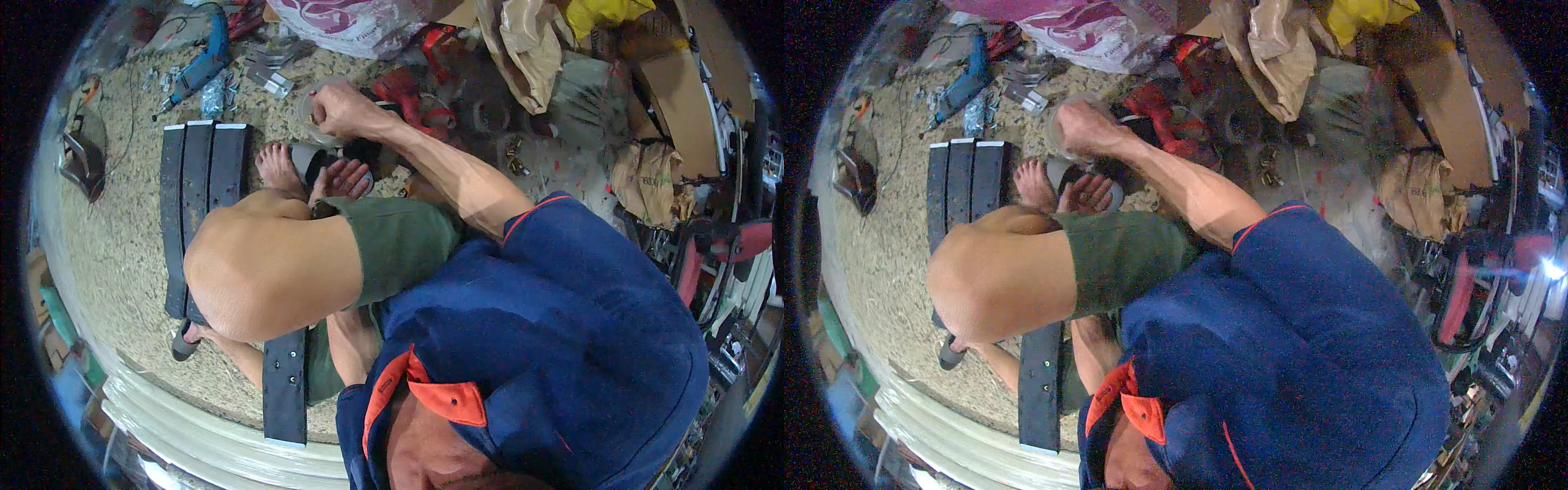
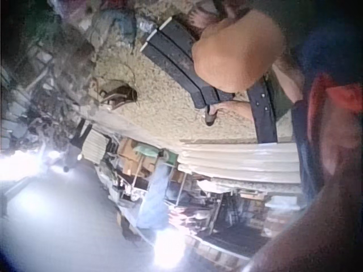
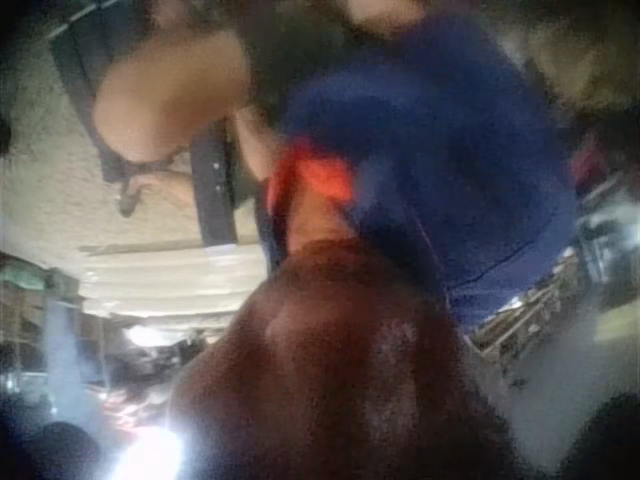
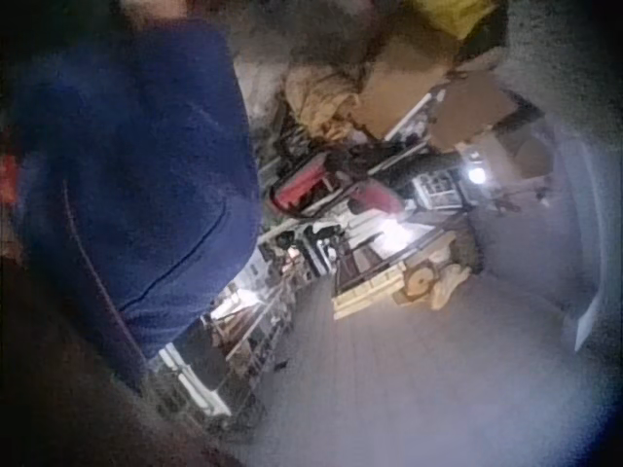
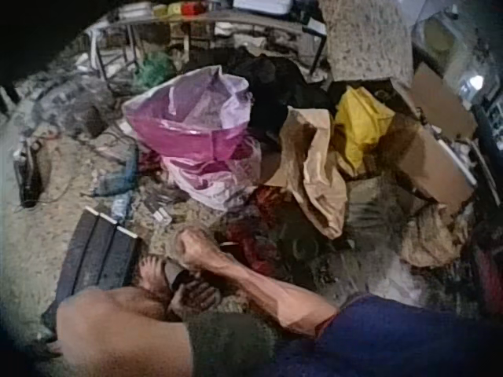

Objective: The person sits on the floor and uses a power drill to make holes in curved black plastic strips, then switches to a cordless impact driver to insert screws into the drilled holes. The person repeats this process on multiple strips.

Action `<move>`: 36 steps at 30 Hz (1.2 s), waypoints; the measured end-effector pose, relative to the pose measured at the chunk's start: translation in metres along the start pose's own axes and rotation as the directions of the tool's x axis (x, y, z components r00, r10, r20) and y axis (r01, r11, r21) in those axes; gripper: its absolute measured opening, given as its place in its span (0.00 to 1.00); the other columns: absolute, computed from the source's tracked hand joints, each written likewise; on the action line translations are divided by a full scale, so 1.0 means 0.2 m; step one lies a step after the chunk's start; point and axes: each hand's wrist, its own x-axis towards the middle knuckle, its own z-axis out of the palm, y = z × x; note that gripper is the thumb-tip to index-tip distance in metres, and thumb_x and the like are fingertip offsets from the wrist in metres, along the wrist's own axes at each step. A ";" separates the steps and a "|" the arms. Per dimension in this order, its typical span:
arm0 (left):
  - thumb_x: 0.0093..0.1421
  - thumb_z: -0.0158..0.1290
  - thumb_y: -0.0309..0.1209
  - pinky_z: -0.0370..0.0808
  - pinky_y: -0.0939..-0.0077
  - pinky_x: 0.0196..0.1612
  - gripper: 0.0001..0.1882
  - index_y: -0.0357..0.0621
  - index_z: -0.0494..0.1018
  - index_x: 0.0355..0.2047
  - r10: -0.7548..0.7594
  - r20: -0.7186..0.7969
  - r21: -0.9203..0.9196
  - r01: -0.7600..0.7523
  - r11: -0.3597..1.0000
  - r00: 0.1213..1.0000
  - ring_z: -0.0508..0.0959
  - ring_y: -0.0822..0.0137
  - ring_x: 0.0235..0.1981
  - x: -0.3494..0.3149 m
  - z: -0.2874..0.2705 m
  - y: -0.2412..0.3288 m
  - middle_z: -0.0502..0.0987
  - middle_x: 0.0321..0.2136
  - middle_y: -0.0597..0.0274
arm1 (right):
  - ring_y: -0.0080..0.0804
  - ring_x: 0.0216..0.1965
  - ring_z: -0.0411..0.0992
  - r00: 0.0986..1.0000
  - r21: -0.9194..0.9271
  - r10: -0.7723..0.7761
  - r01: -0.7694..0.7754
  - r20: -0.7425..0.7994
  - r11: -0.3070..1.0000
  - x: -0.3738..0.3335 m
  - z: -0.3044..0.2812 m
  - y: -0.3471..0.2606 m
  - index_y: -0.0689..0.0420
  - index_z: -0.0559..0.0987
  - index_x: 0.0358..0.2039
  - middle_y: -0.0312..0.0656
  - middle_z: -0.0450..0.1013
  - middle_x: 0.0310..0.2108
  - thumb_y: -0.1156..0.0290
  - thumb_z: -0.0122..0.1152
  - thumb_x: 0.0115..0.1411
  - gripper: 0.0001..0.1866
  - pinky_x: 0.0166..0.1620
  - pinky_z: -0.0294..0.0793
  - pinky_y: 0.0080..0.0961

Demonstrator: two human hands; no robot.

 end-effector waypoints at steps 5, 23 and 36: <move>0.73 0.46 0.42 0.76 0.50 0.56 0.23 0.40 0.66 0.61 0.210 0.105 -0.328 -0.165 0.930 0.972 0.74 0.53 0.58 0.09 -0.11 0.38 0.71 0.58 0.48 | 0.50 0.31 0.80 0.964 0.067 -0.198 0.189 0.177 0.980 -0.27 0.01 -0.19 0.64 0.83 0.30 0.57 0.79 0.29 0.71 0.67 0.46 0.12 0.36 0.78 0.40; 0.74 0.44 0.45 0.76 0.47 0.57 0.25 0.40 0.64 0.62 -0.002 0.230 -0.069 0.018 0.997 0.973 0.73 0.50 0.60 0.08 -0.39 -0.32 0.69 0.61 0.46 | 0.41 0.37 0.82 0.676 0.196 -0.005 0.220 -0.737 0.956 -0.15 0.01 -0.11 0.60 0.80 0.36 0.49 0.80 0.33 0.73 0.66 0.57 0.08 0.41 0.80 0.36; 0.74 0.42 0.49 0.73 0.45 0.59 0.29 0.40 0.64 0.63 -0.036 0.222 -0.122 0.064 0.991 0.974 0.70 0.47 0.63 0.06 -0.38 -0.37 0.66 0.64 0.45 | 0.51 0.40 0.80 0.625 -0.208 0.112 -0.417 -0.773 0.885 -1.11 -0.70 0.59 0.62 0.81 0.42 0.52 0.80 0.36 0.74 0.61 0.62 0.09 0.46 0.77 0.40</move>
